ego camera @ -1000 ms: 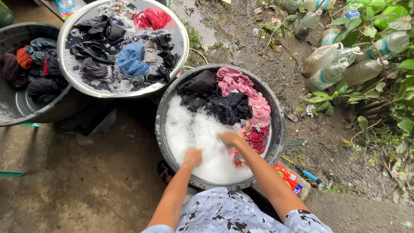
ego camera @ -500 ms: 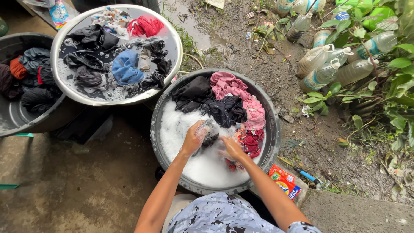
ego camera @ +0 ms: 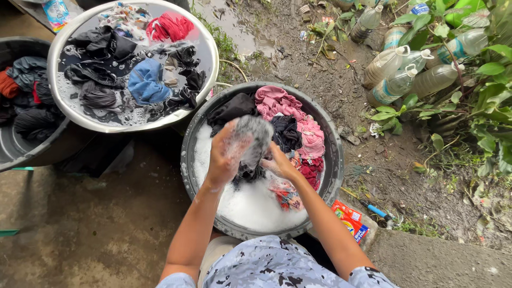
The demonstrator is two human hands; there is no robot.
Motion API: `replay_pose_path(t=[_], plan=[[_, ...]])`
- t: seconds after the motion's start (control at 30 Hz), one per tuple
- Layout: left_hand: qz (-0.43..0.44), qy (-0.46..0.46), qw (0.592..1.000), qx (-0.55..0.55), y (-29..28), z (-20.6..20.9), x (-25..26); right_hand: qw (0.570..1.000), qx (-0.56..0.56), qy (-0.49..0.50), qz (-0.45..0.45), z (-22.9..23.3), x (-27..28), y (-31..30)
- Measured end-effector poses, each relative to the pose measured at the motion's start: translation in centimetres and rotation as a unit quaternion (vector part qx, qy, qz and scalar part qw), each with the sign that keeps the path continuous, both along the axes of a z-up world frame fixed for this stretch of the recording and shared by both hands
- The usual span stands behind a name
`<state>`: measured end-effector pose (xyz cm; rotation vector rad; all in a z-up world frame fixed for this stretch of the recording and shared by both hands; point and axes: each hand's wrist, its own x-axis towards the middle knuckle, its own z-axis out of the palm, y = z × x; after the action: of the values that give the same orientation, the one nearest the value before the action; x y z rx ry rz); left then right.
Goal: The person washes clothes in a basin of soapy water by hand, scrubbing individual items against each other and themselves.
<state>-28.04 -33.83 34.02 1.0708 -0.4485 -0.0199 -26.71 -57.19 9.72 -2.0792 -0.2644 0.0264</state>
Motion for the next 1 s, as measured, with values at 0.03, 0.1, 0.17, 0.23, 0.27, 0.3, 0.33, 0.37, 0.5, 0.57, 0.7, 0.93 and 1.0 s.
replay_pose_path(t=[0.03, 0.1, 0.17, 0.23, 0.27, 0.3, 0.33, 0.37, 0.5, 0.57, 0.7, 0.93, 1.0], plan=[[0.0, 0.002, 1.0, 0.0, 0.1, 0.3, 0.2, 0.999, -0.002, 0.042, 0.019, -0.5, 0.0, 0.3], [0.009, 0.017, 1.0, -0.021, 0.2, 0.1, 1.1, 0.996, -0.005, 0.081, 0.038, -2.1, 0.0, 0.3], [0.049, 0.056, 0.997, 0.017, 0.8, -1.5, 2.7, 0.966, 0.185, 0.182, 0.009, -4.0, -0.5, 0.3], [0.09, 0.105, 0.989, 0.056, 2.2, -5.2, 4.7, 0.988, 0.065, 0.136, 0.032, -4.9, -1.2, -1.1], [0.212, 0.024, 0.96, 0.182, 3.2, -7.4, 6.4, 0.993, -0.057, 0.083, 0.055, -4.9, -1.5, -1.7], [0.321, -0.062, 0.895, 0.303, 4.1, -9.9, 7.3, 0.993, -0.055, 0.086, 0.055, -4.7, -2.4, -2.2], [0.322, -0.062, 0.895, 0.304, 4.9, -12.5, 8.0, 0.963, -0.217, 0.148, 0.054, -4.3, -3.4, -2.6], [0.288, 0.017, 0.907, 0.306, 5.7, -15.2, 8.6, 0.904, -0.372, 0.205, 0.049, -3.8, -4.3, -2.7], [0.173, 0.106, 0.805, 0.558, 7.3, -26.8, 8.5, 0.879, -0.449, 0.131, 0.093, -5.1, -8.2, -1.7], [0.11, 0.148, 0.781, 0.597, 7.1, -31.9, 5.6, 0.868, -0.488, -0.084, 0.041, -7.3, -9.4, -0.9], [-0.014, 0.199, 0.701, 0.685, 5.9, -36.0, 0.8, 0.931, -0.364, -0.002, 0.031, -9.1, -10.3, -1.8], [-0.025, 0.215, 0.721, 0.658, 6.3, -35.8, -1.4, 0.994, -0.075, 0.059, -0.057, -3.2, -8.1, -0.9], [-0.01, 0.223, 0.749, 0.624, 6.6, -35.9, -1.6, 0.984, 0.07, 0.076, -0.146, -0.2, -6.7, -0.7]])
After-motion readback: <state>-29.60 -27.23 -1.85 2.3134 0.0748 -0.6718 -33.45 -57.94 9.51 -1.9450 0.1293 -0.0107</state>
